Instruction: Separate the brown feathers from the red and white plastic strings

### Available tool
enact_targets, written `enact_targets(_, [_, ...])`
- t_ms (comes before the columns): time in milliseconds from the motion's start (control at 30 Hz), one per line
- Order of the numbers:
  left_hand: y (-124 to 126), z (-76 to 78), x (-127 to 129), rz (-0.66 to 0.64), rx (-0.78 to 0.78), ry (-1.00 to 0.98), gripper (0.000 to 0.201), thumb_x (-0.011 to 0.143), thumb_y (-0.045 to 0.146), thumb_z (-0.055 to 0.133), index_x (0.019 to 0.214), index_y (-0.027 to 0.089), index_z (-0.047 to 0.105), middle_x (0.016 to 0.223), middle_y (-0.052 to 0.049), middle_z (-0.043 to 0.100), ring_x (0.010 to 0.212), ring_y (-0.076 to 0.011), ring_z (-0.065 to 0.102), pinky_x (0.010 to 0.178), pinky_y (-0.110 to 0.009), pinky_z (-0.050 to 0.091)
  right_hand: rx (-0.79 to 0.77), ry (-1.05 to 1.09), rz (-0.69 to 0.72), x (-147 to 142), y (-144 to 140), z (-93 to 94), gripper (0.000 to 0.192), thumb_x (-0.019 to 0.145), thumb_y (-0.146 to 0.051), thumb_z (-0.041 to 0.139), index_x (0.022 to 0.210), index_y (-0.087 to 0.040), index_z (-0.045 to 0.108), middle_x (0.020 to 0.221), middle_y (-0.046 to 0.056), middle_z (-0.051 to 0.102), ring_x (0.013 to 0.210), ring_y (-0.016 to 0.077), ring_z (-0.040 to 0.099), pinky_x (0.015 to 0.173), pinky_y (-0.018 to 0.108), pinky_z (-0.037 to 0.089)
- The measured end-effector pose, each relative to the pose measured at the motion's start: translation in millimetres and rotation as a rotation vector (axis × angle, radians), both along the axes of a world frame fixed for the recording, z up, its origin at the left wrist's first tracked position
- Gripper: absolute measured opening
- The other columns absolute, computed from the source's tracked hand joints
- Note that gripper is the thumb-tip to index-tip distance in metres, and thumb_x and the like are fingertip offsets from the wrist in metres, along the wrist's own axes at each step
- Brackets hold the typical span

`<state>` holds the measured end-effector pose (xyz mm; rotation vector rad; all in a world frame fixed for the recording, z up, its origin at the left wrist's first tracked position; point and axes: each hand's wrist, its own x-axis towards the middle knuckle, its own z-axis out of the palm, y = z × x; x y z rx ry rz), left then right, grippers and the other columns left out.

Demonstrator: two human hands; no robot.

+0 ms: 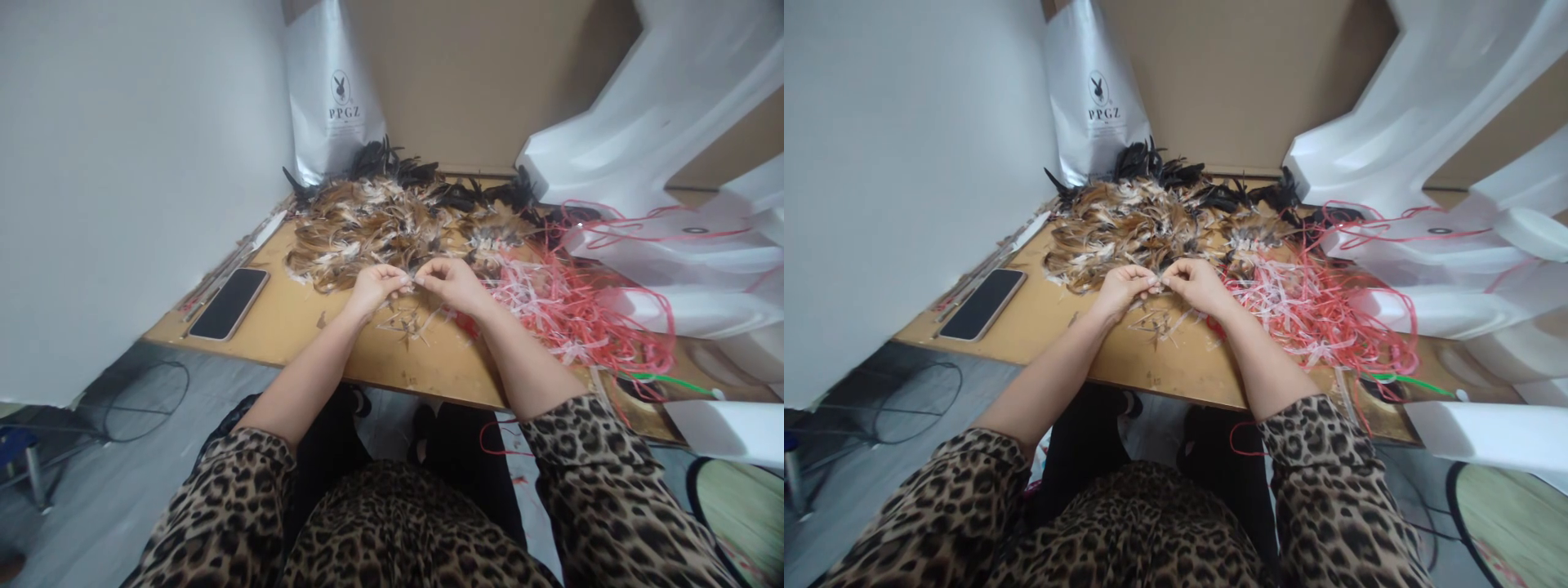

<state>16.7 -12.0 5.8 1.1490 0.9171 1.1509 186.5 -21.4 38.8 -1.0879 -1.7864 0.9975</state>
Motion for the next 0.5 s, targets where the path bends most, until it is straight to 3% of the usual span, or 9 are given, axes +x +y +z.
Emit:
enact_targets(133, [1,2.1,-3,-0.044,-0.117,-0.093,0.022,0.055,0.018,0.076,0.069,0.009,0.062,0.056,-0.002,0.061,0.048,-0.0051,0.053,0.047,-0.016,0.038,0.012,-0.019,0.126,1,-1,0.4,0.018,0.068,-0.032,0.063,0.069,-0.014,0.064,0.067,0.002,0.062,0.063,0.0115,0.052,0.064,0.025,0.04])
enact_targets(233, [0,2.9,-3,-0.066,-0.153,-0.12,0.024,0.052,0.015,0.076,0.069,0.01,0.061,0.057,-0.001,0.061,0.05,-0.0055,0.054,0.049,-0.016,0.04,-0.03,-0.012,0.146,2,-1,-0.1,0.019,0.067,-0.033,0.064,0.069,-0.014,0.064,0.068,0.001,0.063,0.063,0.0119,0.052,0.065,0.026,0.041])
enact_targets(400, [-1,-0.6,-1,-0.068,-0.049,-0.027,0.027,0.052,0.018,0.077,0.072,0.01,0.061,0.062,-0.002,0.063,0.051,-0.0055,0.053,0.05,-0.017,0.039,-0.007,0.057,0.067,1,2,-3.6,0.021,0.071,-0.031,0.059,0.082,-0.016,0.067,0.075,0.002,0.066,0.067,0.0127,0.055,0.068,0.026,0.042])
enact_targets(500, [-2,-2.0,0,-0.072,0.03,0.042,0.025,0.054,0.021,0.076,0.072,0.011,0.062,0.062,-0.002,0.063,0.051,-0.0062,0.053,0.051,-0.019,0.039,0.086,-0.076,0.049,0,4,-9.6,0.021,0.072,-0.025,0.055,0.086,-0.018,0.069,0.077,0.001,0.067,0.069,0.0138,0.055,0.07,0.027,0.042])
